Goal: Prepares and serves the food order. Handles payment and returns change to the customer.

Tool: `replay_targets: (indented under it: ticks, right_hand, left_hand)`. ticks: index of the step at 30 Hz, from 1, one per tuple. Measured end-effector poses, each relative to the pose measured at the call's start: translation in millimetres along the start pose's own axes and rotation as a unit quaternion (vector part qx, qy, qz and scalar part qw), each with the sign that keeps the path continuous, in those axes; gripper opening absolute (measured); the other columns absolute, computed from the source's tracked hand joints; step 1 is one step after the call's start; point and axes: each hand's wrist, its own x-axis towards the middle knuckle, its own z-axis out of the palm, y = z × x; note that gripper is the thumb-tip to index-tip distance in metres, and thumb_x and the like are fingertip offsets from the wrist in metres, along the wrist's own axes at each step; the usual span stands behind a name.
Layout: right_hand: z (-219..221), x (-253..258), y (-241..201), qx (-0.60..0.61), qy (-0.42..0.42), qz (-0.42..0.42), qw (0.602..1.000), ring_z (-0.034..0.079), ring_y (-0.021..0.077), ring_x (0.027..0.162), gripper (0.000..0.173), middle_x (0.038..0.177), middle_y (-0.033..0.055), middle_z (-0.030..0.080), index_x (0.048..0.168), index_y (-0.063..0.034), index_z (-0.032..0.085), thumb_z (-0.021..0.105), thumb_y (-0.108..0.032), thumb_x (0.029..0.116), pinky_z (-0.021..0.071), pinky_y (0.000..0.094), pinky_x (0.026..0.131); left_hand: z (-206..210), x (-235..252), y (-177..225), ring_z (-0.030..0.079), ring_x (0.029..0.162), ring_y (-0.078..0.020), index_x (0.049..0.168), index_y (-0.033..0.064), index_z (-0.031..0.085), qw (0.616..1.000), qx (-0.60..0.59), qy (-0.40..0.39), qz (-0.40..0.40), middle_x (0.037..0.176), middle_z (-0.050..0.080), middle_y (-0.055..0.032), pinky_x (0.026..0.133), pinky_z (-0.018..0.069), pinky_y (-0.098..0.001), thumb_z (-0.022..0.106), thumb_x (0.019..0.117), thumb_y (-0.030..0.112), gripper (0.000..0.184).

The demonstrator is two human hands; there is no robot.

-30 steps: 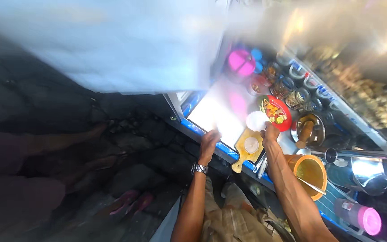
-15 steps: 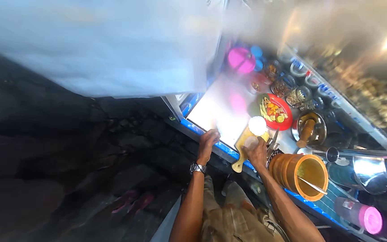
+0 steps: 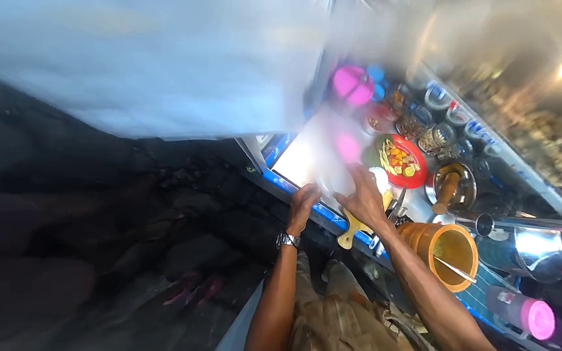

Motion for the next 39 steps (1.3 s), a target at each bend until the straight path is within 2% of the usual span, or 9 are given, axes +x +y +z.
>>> replay_targets:
  ticks: [4,8,12,16,23,26,29,33,39]
  right_hand:
    - [-2.8,20.4,-4.5,-0.047,-0.055,-0.052,0.996,0.056,0.0376,0.125,0.086,0.15,0.0107,0.049,0.152,-0.0179,0.047,0.088,-0.032,0.0789,0.0565,0.057,0.085]
    - [-6.7,26.6,-4.5,-0.053,-0.088,-0.063,0.993,0.058,0.0378,0.121,0.087,0.148,0.011,0.051,0.151,-0.0172,0.049,0.091,-0.028,0.0761,0.0568,0.0581,0.081]
    - [-3.9,27.7,-1.6,-0.07,-0.089,-0.076,0.991,0.058,0.0371,0.122,0.086,0.148,0.0113,0.05,0.151,-0.0173,0.049,0.09,-0.028,0.0769,0.0575,0.0572,0.082]
    - [-5.4,27.5,-4.8,-0.094,-0.092,-0.086,0.988,0.059,0.0382,0.122,0.082,0.147,0.0129,0.051,0.15,-0.0162,0.051,0.089,-0.025,0.0781,0.0578,0.057,0.082]
    - [-6.1,30.3,-11.9,-0.171,-0.113,-0.106,0.973,0.061,0.04,0.118,0.08,0.147,0.0156,0.05,0.148,-0.0121,0.053,0.089,-0.024,0.0779,0.0596,0.0541,0.075]
    - [-3.7,33.0,-8.7,-0.172,-0.119,-0.103,0.972,0.059,0.0393,0.122,0.081,0.148,0.0147,0.05,0.15,-0.0135,0.051,0.088,-0.03,0.0795,0.0594,0.054,0.077]
    - [-2.0,35.4,-7.1,-0.168,-0.124,-0.097,0.973,0.057,0.0385,0.125,0.081,0.149,0.0143,0.05,0.151,-0.0136,0.05,0.087,-0.035,0.0814,0.0592,0.0533,0.08]
    - [-0.8,34.0,-4.9,-0.157,-0.119,-0.099,0.975,0.057,0.0381,0.124,0.08,0.149,0.0131,0.049,0.15,-0.0146,0.051,0.087,-0.034,0.0815,0.0593,0.0531,0.08]
    - [-1.4,33.2,-3.0,-0.142,-0.113,-0.106,0.978,0.058,0.0368,0.123,0.078,0.147,0.0132,0.051,0.148,-0.0132,0.053,0.087,-0.033,0.081,0.0591,0.0518,0.08]
  left_hand:
    - [0.4,-1.0,0.8,0.064,0.105,-0.0228,0.129,0.0063,0.059,0.992,0.1,0.049,0.054,0.125,0.064,-0.0129,0.088,0.0539,-0.0434,0.053,0.1006,0.015,0.031]
    - [2.2,12.3,-4.2,0.05,0.137,-0.0303,0.154,0.0119,0.039,0.978,0.181,0.022,0.104,0.156,0.046,-0.0116,0.104,0.047,-0.0525,0.074,0.0836,0.003,0.079]
    - [9.8,14.4,5.5,0.051,0.137,-0.0279,0.156,0.0149,0.04,0.968,0.22,-0.008,0.118,0.152,0.05,-0.0128,0.112,0.044,-0.0494,0.085,0.0788,0.011,0.089]
    - [16.4,14.2,10.1,0.061,0.124,-0.0312,0.149,0.0043,0.046,0.965,0.246,-0.006,0.089,0.136,0.062,-0.0214,0.107,0.048,-0.05,0.089,0.0789,0.028,0.085]
    - [16.1,17.7,7.5,0.062,0.122,-0.0318,0.147,0.003,0.049,0.967,0.241,-0.014,0.075,0.133,0.063,-0.0221,0.106,0.0492,-0.0506,0.087,0.0809,0.02,0.078]
    - [5.3,16.1,6.2,0.055,0.133,-0.0313,0.15,0.005,0.047,0.973,0.196,-0.013,0.124,0.147,0.055,-0.0178,0.111,0.0447,-0.0513,0.066,0.0912,0.003,0.062]
    - [2.0,10.3,19.2,0.058,0.131,-0.026,0.142,0.0063,0.055,0.975,0.142,0.036,0.169,0.147,0.056,-0.0118,0.107,0.0487,-0.0472,0.043,0.1031,0.02,0.043]
    - [10.0,2.9,38.4,0.066,0.118,-0.0259,0.13,0.0087,0.066,0.979,0.139,0.046,0.14,0.132,0.067,-0.0114,0.1,0.0537,-0.0469,0.061,0.1034,0.024,0.031]
    - [13.6,3.5,42.9,0.07,0.103,-0.0254,0.125,0.0098,0.07,0.98,0.159,0.055,0.105,0.121,0.071,-0.012,0.091,0.0557,-0.047,0.06,0.1033,0.022,0.027]
